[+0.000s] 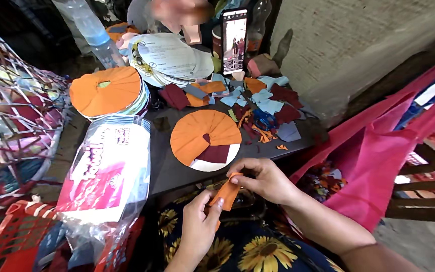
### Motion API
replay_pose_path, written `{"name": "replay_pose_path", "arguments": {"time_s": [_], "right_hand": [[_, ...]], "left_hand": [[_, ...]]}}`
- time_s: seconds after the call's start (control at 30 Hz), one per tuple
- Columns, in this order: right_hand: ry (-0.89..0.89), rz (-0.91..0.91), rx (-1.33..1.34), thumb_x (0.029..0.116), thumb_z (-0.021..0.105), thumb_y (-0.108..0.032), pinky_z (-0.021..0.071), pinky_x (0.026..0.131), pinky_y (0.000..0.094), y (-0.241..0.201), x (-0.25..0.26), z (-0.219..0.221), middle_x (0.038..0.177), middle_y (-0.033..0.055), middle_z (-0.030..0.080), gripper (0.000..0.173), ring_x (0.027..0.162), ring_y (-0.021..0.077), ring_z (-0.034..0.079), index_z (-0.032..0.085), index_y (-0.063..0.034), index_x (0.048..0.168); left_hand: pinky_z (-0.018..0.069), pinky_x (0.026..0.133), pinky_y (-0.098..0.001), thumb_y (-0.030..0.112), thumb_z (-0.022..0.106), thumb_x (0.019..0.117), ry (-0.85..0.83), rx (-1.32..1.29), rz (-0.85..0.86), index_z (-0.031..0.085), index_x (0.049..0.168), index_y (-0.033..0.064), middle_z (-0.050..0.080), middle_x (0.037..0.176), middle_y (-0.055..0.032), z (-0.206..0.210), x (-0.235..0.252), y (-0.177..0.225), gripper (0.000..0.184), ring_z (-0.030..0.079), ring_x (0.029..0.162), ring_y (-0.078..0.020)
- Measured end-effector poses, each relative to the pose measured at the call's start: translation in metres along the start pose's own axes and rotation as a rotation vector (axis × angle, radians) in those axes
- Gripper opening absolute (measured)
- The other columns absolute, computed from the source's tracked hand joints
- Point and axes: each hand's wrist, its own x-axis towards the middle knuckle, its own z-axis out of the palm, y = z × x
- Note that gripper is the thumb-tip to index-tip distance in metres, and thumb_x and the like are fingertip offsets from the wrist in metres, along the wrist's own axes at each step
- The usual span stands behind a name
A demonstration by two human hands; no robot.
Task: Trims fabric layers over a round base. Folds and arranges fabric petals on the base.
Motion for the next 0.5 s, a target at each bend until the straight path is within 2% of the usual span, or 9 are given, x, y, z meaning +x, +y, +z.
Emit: {"name": "replay_pose_path", "arguments": {"time_s": [0.13,0.2,0.27,0.33,0.4,0.5], "right_hand": [[0.021,0.033,-0.086,0.0949,0.067,-0.012,0.0534,0.081,0.0110,0.005,0.003,0.000,0.094,-0.0044,0.072,0.013,0.087,-0.0082,0.064,0.074,-0.0010,0.099],[0.046,0.024,-0.157,0.0921,0.069,-0.010,0.0542,0.078,0.0115,0.009,0.006,0.001,0.092,-0.0053,0.071,0.009,0.084,-0.0077,0.064,0.074,-0.0036,0.096],[0.046,-0.017,-0.229,0.0902,0.070,-0.009,0.0546,0.076,0.0125,0.012,0.013,0.001,0.091,-0.0039,0.071,0.009,0.082,-0.0055,0.064,0.075,-0.0046,0.096],[0.040,-0.059,-0.322,0.0905,0.070,-0.011,0.0551,0.076,0.0139,0.014,0.020,0.002,0.092,-0.0015,0.071,0.010,0.083,-0.0032,0.065,0.075,-0.0051,0.097],[0.042,-0.095,-0.425,0.0918,0.069,-0.012,0.0555,0.078,0.0183,0.014,0.029,0.005,0.095,0.0028,0.072,0.012,0.084,0.0019,0.066,0.076,-0.0048,0.099],[0.047,-0.110,-0.499,0.0933,0.069,-0.011,0.0571,0.077,0.0220,0.012,0.046,0.009,0.096,0.0074,0.073,0.013,0.084,0.0069,0.069,0.076,-0.0031,0.101]], "left_hand": [[0.0514,0.062,-0.0111,0.013,0.061,0.0978,-0.007,0.043,-0.057,0.066,0.106,-0.0004,0.070,0.086,-0.0006,0.000,0.002,0.003,0.017,0.062,0.069,0.0051],[0.0507,0.063,-0.0130,0.015,0.060,0.0993,0.017,0.116,-0.059,0.067,0.107,-0.0002,0.070,0.087,-0.0023,-0.001,0.003,0.005,0.019,0.061,0.069,0.0030],[0.0515,0.065,-0.0194,0.019,0.059,0.0996,0.072,0.260,-0.040,0.071,0.107,0.0011,0.070,0.088,-0.0058,-0.002,0.005,0.006,0.022,0.062,0.070,-0.0040],[0.0563,0.072,-0.0303,0.020,0.062,0.0985,0.128,0.400,-0.009,0.074,0.106,0.0019,0.073,0.096,-0.0111,-0.003,0.009,0.007,0.023,0.069,0.078,-0.0147],[0.0572,0.070,-0.0368,0.018,0.066,0.0963,0.185,0.511,0.024,0.076,0.102,0.0040,0.073,0.095,-0.0113,-0.004,0.015,0.005,0.019,0.069,0.077,-0.0195],[0.0560,0.064,-0.0408,0.015,0.070,0.0938,0.241,0.627,0.041,0.076,0.101,0.0055,0.071,0.090,-0.0098,-0.009,0.027,0.006,0.014,0.068,0.071,-0.0215]]}}
